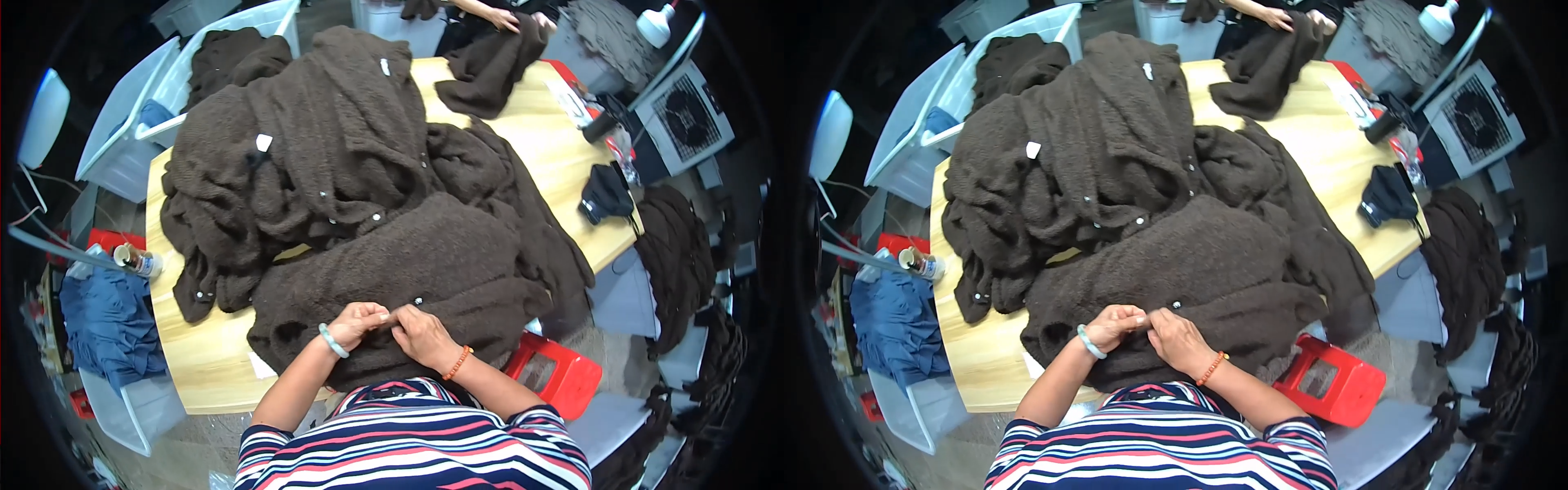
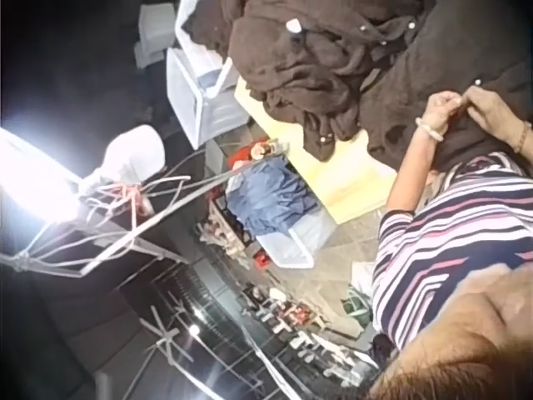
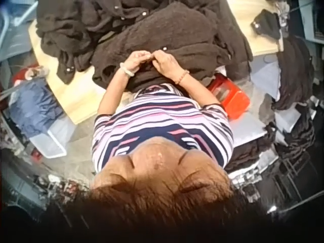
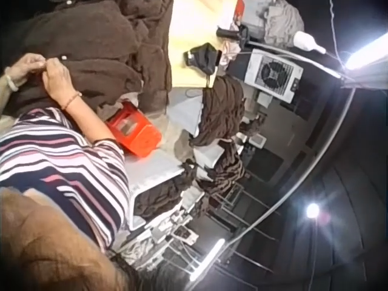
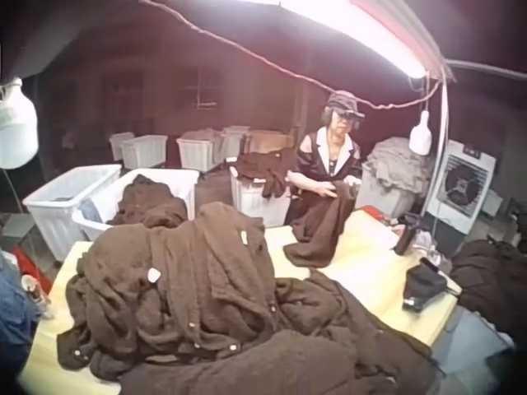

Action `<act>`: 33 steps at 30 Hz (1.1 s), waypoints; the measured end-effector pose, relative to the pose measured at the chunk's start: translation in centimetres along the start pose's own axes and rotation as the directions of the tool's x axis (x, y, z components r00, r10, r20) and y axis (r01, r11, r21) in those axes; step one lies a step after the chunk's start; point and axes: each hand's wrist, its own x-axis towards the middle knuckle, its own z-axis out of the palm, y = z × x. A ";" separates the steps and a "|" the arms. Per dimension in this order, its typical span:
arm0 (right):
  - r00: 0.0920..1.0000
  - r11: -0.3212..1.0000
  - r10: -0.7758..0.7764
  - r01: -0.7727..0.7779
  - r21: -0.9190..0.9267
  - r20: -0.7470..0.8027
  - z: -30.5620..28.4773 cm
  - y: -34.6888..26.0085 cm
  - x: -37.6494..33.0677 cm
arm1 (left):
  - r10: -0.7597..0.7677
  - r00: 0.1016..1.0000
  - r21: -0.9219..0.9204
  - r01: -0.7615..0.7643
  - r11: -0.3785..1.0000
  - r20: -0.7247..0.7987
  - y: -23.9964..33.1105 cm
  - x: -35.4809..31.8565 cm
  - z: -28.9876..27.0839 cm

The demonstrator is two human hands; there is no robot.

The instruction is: Trimming excess threads from sweaters and inspecting them.

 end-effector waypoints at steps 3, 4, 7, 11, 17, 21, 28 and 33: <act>0.977 0.998 0.002 0.011 0.061 -0.215 0.5 -0.3 0.1 | 0.000 1.000 -0.077 0.000 0.997 -0.009 0.0 -0.1 0.4; 0.977 0.998 0.012 0.002 0.062 -0.214 0.6 -0.1 -0.3 | -0.008 1.000 -0.080 0.008 0.997 -0.005 -0.2 -0.1 0.5; 0.988 1.000 -0.009 0.006 -0.020 -0.155 0.8 0.3 -0.6 | -0.010 1.000 0.007 0.010 1.000 -0.013 -1.0 -0.3 -0.4; 0.995 0.998 0.059 -0.058 0.016 -0.074 -0.1 1.1 -0.5 | 0.163 0.987 0.244 -0.154 0.957 -0.015 0.7 -2.1 2.2; 0.997 0.996 0.068 -0.069 0.061 0.031 0.4 1.7 -0.4 | 0.614 0.783 0.860 -0.376 0.344 0.097 0.9 -1.8 3.1; 0.989 0.992 0.077 -0.089 0.093 0.125 0.2 1.6 -0.3 | 0.551 0.832 0.846 -0.336 0.415 0.061 0.2 -1.9 2.6; 0.993 0.999 0.051 -0.049 -0.020 0.109 0.7 2.1 -0.8 | 0.541 0.840 0.858 -0.312 0.408 0.047 -0.2 -1.3 2.8; 0.995 0.986 0.003 0.014 -0.167 0.104 0.4 1.5 -1.0 | 0.537 0.842 0.861 -0.308 0.404 0.050 -0.6 -1.0 2.4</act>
